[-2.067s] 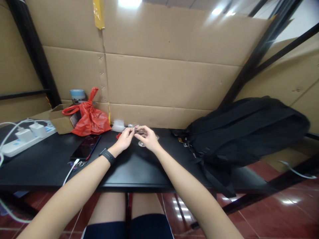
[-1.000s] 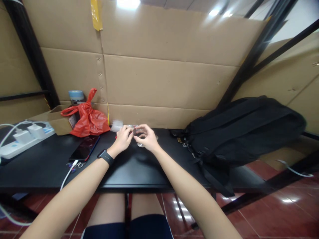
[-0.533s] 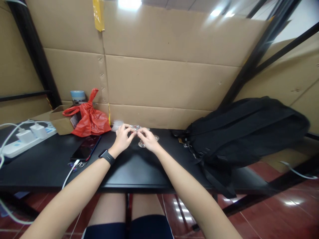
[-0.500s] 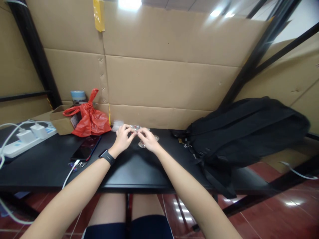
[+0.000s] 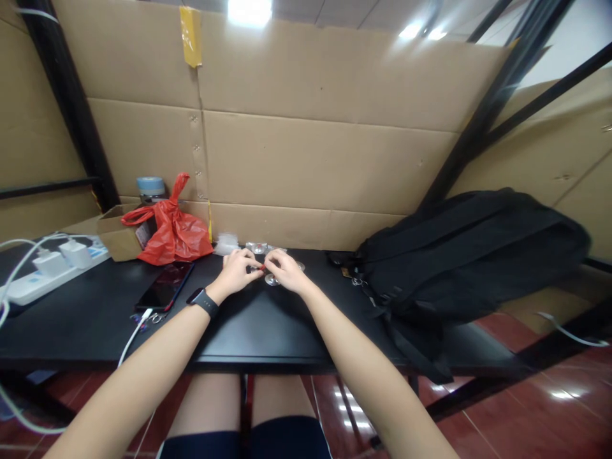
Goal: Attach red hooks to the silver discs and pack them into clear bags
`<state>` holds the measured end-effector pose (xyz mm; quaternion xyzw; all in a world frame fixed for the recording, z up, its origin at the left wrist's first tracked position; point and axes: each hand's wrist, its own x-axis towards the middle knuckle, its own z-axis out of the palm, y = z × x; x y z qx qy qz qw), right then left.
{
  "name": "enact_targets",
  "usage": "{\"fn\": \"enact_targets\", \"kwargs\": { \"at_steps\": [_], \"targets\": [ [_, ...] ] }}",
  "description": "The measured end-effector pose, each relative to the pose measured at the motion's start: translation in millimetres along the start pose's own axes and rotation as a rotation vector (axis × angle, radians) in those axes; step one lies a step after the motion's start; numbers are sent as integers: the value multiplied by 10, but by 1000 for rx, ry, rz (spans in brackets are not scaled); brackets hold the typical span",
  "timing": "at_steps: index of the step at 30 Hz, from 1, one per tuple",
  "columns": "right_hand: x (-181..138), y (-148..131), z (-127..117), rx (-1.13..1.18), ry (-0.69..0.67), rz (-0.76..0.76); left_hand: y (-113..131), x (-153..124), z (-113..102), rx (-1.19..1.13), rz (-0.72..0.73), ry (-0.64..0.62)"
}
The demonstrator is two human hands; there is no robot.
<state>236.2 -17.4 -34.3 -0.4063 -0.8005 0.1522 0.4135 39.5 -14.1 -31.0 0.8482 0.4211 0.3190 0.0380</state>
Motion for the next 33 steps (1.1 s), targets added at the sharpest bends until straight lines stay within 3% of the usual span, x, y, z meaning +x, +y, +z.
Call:
{"fn": "enact_targets", "kwargs": {
  "at_steps": [6, 10, 14, 23, 29, 33],
  "targets": [
    [-88, 123, -98, -384, -127, 108, -75, -14, 23, -11, -80, -53],
    [-97, 113, -127, -390, -206, 172, -96, -16, 46, -52, -135, -32],
    [-67, 66, -99, -212, -119, 178, -85, -4, 41, -61, -179, -1],
    [-22, 80, 176, 550, -31, 295, -112, 29, 103, -319, -155, 15],
    [-35, -19, 104, 705, -59, 346, -93, 20, 88, -287, -131, 10],
    [-47, -27, 50, 609, -75, 268, -52, 25, 42, -218, -57, -21]
  ]
}}
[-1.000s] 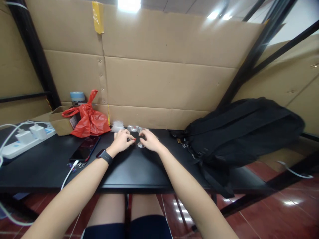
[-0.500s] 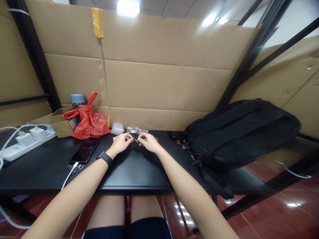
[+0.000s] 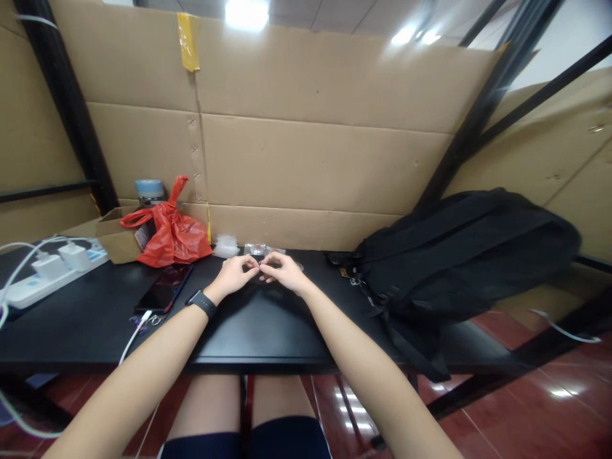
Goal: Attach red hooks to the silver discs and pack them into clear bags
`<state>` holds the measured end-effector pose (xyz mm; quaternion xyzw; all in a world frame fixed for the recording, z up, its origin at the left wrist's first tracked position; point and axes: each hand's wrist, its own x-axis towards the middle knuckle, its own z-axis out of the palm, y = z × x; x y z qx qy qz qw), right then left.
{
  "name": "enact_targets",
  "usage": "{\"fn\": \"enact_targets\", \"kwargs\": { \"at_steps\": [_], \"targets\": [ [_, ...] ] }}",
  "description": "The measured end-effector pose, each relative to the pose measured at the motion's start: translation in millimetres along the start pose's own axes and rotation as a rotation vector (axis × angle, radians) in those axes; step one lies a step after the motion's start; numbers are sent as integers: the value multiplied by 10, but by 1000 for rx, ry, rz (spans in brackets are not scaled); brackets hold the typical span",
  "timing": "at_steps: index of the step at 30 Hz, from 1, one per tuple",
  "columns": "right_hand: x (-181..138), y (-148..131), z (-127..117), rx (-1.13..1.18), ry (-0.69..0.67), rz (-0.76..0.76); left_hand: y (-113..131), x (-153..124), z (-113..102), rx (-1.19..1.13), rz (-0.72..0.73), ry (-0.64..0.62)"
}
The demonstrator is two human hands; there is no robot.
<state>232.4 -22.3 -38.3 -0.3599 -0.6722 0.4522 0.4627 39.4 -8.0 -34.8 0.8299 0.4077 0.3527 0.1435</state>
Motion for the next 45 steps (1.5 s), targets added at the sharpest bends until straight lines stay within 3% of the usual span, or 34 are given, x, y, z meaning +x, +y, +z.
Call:
{"fn": "enact_targets", "kwargs": {
  "at_steps": [3, 7, 12, 16, 26, 30, 33, 38, 40, 42, 45],
  "targets": [
    [2, 26, -46, -122, 51, -35, -82, 17, -80, 176, -8, 63],
    [8, 61, -135, -297, 158, -66, -443, 0, -283, 399, -201, 191],
    [-4, 55, -215, -458, 199, -105, -878, -56, -456, 414, -237, 35],
    [-8, 52, -237, -509, 191, -131, -951, -35, -440, 463, -257, 11],
    [25, 93, -306, -569, 199, -154, -907, 12, -297, 583, -194, -77],
    [15, 67, -306, -558, 203, -154, -857, 18, -279, 565, -179, -46],
    [3, 29, -309, -530, 213, -148, -710, 22, -341, 541, -121, 96],
    [-7, -27, -348, -533, 254, -161, -301, 36, -484, 430, 69, 519],
    [-7, -41, -376, -558, 277, -170, -163, 30, -466, 363, 140, 573],
    [-7, -47, -409, -558, 293, -177, -58, 18, -377, 265, 182, 519],
    [0, -38, -464, -552, 311, -189, 57, 3, -153, 152, 226, 288]
  ]
}}
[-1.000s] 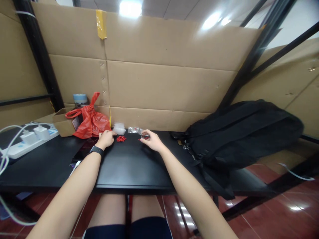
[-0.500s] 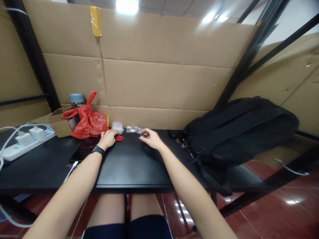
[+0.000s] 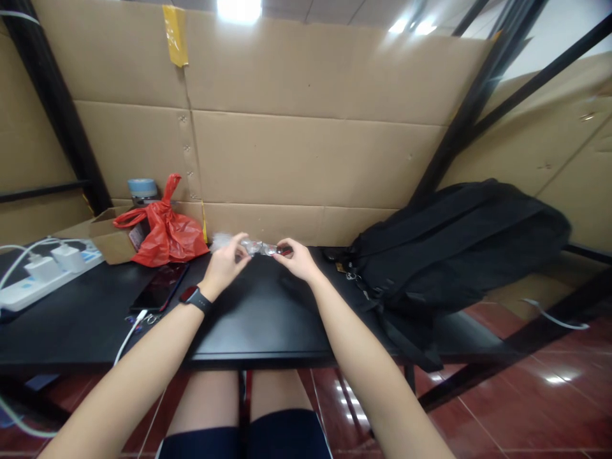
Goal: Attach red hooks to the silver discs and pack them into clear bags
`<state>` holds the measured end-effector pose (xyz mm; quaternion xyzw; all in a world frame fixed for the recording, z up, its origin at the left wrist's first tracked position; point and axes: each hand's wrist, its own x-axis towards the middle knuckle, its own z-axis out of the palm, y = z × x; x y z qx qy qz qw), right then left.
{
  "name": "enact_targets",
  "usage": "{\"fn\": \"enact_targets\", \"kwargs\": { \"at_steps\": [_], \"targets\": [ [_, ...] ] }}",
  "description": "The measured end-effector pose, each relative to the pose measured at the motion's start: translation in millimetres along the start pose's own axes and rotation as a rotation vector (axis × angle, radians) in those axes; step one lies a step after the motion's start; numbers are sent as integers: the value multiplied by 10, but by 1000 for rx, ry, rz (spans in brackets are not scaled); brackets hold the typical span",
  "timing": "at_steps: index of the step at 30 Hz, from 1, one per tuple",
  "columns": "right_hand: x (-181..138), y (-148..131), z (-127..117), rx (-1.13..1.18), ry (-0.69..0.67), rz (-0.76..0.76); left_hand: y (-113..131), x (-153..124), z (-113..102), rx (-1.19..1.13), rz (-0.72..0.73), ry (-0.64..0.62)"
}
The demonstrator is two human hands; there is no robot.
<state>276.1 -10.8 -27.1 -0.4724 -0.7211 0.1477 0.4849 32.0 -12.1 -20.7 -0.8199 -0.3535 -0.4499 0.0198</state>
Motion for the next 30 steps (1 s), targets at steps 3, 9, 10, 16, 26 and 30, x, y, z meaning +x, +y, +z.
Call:
{"fn": "enact_targets", "kwargs": {
  "at_steps": [3, 9, 10, 16, 26, 30],
  "targets": [
    [16, 49, -29, -16, 22, -16, 119, -43, 200, 23, 78, -192],
    [7, 53, -73, -47, -8, 5, 131, -125, 363, 38, 132, -479],
    [2, 42, -82, -52, -19, 9, 112, -137, 366, 28, 135, -497],
    [-21, 24, -151, -94, -99, 45, 58, -169, 347, 75, 82, -614],
    [-73, -81, -246, -203, -395, 81, 65, -208, 338, 185, -56, -688],
    [-68, -19, -201, -223, -432, 94, 94, -206, 309, 161, -73, -702]
  ]
}}
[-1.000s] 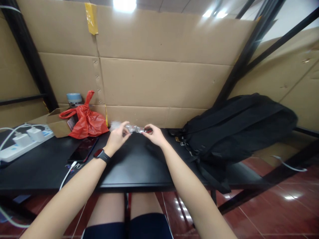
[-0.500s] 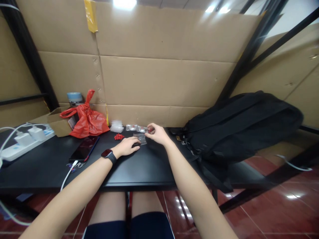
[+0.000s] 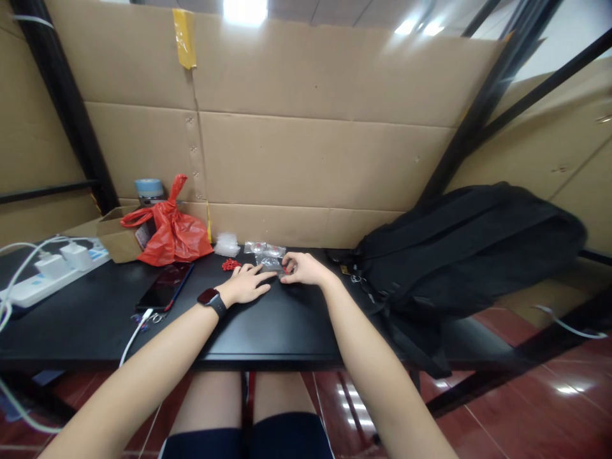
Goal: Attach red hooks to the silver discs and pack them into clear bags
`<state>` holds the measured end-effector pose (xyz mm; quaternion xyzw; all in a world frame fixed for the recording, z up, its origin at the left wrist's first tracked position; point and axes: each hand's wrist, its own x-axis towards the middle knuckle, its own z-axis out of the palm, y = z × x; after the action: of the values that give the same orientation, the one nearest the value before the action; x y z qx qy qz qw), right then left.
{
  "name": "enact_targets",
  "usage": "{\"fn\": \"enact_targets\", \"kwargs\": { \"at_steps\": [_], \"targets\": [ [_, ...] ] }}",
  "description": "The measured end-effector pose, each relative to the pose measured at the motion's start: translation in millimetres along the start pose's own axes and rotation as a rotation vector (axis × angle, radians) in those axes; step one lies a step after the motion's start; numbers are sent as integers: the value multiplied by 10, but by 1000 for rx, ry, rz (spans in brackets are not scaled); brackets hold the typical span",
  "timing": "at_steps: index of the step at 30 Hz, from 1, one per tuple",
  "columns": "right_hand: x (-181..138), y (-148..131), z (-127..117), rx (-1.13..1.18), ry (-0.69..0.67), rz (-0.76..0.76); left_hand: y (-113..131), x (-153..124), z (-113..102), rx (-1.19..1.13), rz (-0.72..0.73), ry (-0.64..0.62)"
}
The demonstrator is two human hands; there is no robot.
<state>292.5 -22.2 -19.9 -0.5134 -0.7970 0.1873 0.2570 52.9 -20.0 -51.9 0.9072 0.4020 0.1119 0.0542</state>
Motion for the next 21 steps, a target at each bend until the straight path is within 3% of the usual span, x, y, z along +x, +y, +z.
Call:
{"fn": "enact_targets", "kwargs": {
  "at_steps": [14, 19, 21],
  "targets": [
    [135, 51, 235, -40, 134, -38, 8, -50, -106, 5, -25, -80],
    [109, 72, 176, 127, -29, -61, 15, -61, -133, -4, -19, -107],
    [113, 88, 172, 117, -35, -73, 11, -62, -140, -12, -17, -116]
  ]
}}
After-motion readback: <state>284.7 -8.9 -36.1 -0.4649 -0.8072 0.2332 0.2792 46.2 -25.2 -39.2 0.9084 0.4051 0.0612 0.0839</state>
